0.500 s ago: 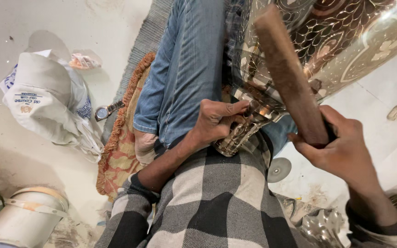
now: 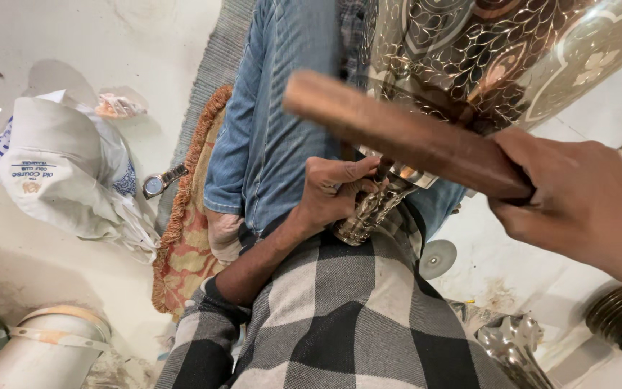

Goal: The person sits cross-legged on the floor with a large engraved brass vessel held between their legs. They hold a punch against the vessel's surface and strike it with a wooden mallet, working around the decorated band to shape or chase the pattern, occasionally repositioning the punch and rotating the vessel.

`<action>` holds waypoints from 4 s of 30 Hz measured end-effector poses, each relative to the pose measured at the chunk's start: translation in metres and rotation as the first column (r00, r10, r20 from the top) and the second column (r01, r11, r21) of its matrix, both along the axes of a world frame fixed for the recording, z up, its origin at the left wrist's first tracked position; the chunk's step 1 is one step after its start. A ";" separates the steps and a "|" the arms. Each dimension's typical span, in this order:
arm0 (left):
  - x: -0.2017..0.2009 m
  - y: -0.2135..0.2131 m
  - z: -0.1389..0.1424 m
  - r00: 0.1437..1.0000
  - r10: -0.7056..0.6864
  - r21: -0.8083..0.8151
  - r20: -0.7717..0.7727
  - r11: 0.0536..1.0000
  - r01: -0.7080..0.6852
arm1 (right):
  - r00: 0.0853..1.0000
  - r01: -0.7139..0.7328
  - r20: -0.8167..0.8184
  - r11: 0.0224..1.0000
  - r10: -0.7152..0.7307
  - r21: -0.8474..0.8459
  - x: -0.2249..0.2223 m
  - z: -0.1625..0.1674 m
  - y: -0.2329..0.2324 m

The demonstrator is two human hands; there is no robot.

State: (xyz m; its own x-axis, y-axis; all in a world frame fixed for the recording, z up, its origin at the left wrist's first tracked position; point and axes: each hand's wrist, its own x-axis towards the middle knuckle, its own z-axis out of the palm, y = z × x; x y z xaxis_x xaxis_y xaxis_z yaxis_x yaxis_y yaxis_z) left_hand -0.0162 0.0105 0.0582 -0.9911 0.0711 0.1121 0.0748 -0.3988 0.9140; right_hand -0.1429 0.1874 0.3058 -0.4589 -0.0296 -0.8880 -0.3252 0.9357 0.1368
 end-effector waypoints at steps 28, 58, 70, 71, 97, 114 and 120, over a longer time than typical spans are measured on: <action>-0.052 0.014 -0.025 0.998 -0.063 0.058 0.013 0.996 0.062 | 0.955 -0.198 -0.236 0.978 0.177 -0.068 -0.039 -0.036 0.039; -0.048 -0.131 0.016 0.990 -0.117 -0.083 -0.080 0.990 0.111 | 0.854 0.228 -0.293 0.816 -0.429 -0.532 -0.002 0.003 -0.106; -0.033 -0.164 0.018 0.980 -0.126 0.007 -0.153 0.992 0.129 | 0.902 0.049 -0.385 0.933 -0.194 -0.355 0.026 0.017 -0.138; -0.033 -0.162 0.015 0.976 -0.125 0.014 -0.177 0.991 0.129 | 0.919 -0.091 -0.395 0.974 0.002 -0.207 0.026 0.017 -0.136; -0.056 0.011 -0.043 0.966 -0.144 -0.099 -0.213 0.987 0.126 | 0.812 0.109 -0.434 0.831 -0.391 -0.545 0.016 -0.040 0.037; -0.063 -0.006 -0.008 0.966 -0.099 -0.205 -0.239 0.977 0.049 | 0.816 0.069 -0.426 0.797 -0.392 -0.601 0.025 -0.038 0.032; -0.057 0.004 -0.031 0.969 -0.145 -0.095 -0.200 0.987 0.128 | 0.844 0.094 -0.421 0.864 -0.333 -0.495 0.026 -0.041 0.044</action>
State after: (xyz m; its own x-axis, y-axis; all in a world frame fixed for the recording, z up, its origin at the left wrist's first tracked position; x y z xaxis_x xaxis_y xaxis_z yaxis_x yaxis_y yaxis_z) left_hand -0.0732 0.0148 0.0269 -0.9278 0.2212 0.3006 0.2142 -0.3439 0.9142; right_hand -0.1174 0.2309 0.2652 -0.8590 -0.2092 -0.4672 -0.1147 0.9682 -0.2226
